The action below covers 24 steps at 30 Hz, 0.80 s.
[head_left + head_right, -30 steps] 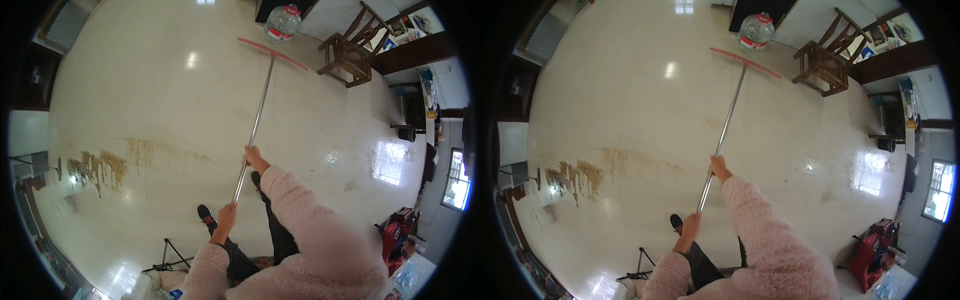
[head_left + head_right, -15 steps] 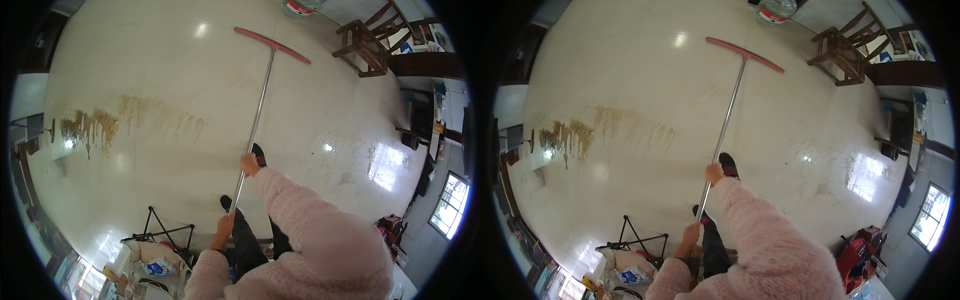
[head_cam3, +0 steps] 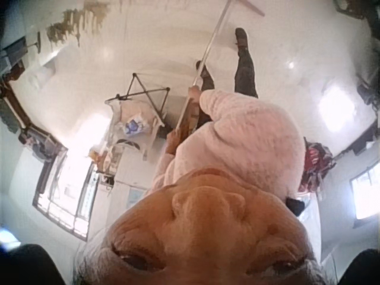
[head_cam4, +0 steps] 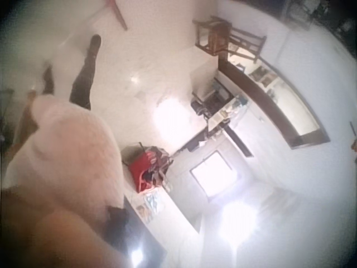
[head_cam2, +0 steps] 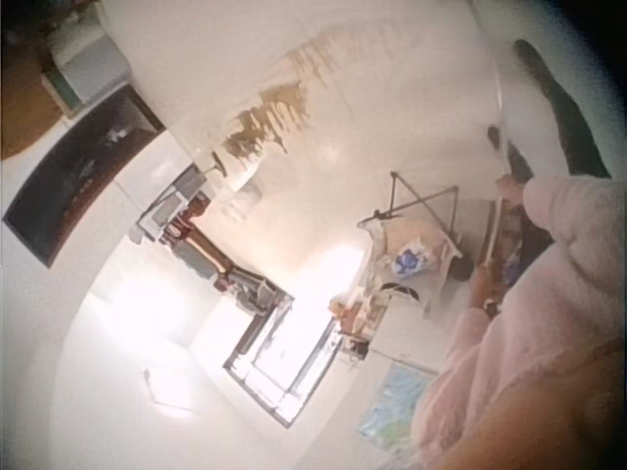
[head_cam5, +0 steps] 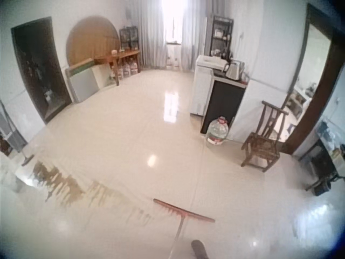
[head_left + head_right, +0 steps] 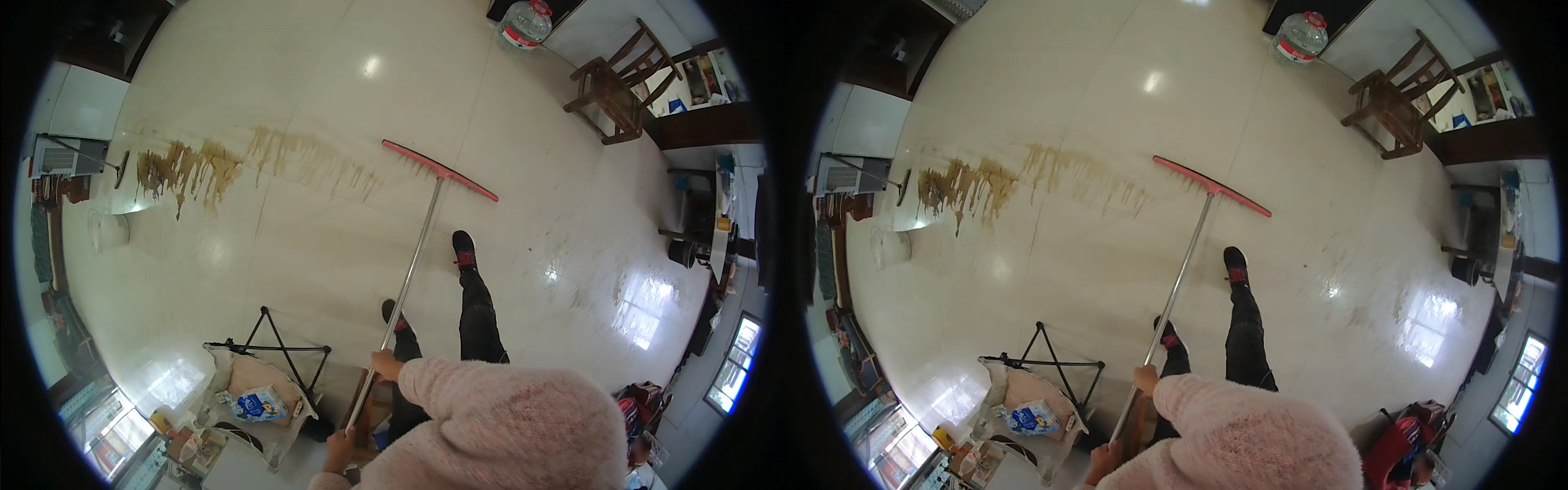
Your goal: The person sweeps a large brown spill on a tiled floor using a red squeegee-style broom. They move a wooden chair aside to access the area, then continue sweeping the spill toward a central spot. The person wears dark shoes and a light pink sweater.
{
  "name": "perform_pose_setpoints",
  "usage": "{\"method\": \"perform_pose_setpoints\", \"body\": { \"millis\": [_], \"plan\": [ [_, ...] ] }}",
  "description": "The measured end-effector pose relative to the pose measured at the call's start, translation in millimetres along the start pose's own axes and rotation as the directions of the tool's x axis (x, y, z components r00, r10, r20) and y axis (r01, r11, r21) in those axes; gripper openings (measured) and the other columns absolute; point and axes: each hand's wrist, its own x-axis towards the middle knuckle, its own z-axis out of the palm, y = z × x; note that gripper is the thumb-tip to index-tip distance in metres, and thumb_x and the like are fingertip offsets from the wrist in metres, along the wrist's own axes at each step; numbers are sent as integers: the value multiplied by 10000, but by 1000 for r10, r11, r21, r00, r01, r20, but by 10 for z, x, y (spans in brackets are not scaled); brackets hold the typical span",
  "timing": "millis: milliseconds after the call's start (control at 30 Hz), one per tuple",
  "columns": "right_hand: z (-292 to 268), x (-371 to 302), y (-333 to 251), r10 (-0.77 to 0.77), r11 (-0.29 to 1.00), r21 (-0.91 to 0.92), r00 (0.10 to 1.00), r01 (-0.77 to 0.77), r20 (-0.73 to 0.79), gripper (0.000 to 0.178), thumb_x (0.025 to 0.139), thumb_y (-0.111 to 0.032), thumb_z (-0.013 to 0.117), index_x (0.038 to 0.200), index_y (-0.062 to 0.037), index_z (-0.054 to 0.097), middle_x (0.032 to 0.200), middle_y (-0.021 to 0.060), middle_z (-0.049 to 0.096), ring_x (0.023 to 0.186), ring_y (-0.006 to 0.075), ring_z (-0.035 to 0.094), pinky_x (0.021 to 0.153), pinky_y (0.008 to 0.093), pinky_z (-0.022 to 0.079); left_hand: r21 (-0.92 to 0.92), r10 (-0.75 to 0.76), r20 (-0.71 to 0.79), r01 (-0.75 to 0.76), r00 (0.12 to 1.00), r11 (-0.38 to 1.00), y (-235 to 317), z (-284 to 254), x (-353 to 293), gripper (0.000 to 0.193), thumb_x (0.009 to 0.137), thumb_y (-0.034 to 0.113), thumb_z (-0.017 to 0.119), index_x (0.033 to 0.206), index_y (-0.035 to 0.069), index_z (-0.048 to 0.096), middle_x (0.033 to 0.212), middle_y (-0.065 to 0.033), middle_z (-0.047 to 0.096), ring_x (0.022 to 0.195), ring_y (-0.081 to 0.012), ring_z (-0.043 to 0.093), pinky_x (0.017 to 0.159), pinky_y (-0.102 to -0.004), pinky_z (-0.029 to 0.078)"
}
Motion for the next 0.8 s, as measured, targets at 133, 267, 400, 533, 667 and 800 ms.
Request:
{"method": "perform_pose_setpoints", "body": {
  "millis": [133,267,400,533,667,800],
  "plan": [
    [-186,124,-19,-130,960,-268,976,80,-174,370,821,-211,509,1059,45,384,791,179,565,659,325,596,570,500,478,-48,-48,54,51,997,998,233,108,181,574,879,475,407,739,-46,601,696,-261,579,696,-425,570,614,-486,424],
    [-1612,-70,-581,-351,327,-926,934,190,67,207,609,-133,706,755,-23,610,695,128,606,619,271,589,482,412,388,91,263,-57,-257,963,962,1109,435,724,598,885,488,385,733,-50,598,685,-262,581,701,-439,568,630,-494,422],
    [-3260,-152,-1165,-279,225,-919,925,323,257,150,693,-169,642,753,-35,611,736,154,605,688,277,605,523,433,422,-165,139,-29,-142,990,976,2213,674,1428,612,883,510,372,770,-42,611,712,-268,589,733,-441,576,644,-490,425],
    [-3063,-427,-1058,-381,359,-883,911,303,158,242,751,-216,580,791,23,575,793,205,590,759,314,595,628,428,438,-183,133,-59,-142,989,973,2219,608,815,584,878,503,389,814,-24,633,711,-265,590,749,-432,585,659,-480,427],
    [-2373,-653,-906,142,987,101,971,-125,-191,344,809,-262,517,829,81,540,849,257,575,829,350,585,732,423,455,-33,-17,79,20,997,999,2022,421,258,516,898,436,393,832,-12,641,739,-276,588,753,-450,570,666,-487,430],
    [-2987,-323,-1197,-366,764,-643,857,54,-363,116,769,-80,525,684,-21,575,619,160,540,627,281,562,564,390,425,-71,113,-108,-121,988,990,2683,336,994,515,897,420,411,750,-26,622,717,-273,581,708,-453,562,644,-501,424]
  ]
}}
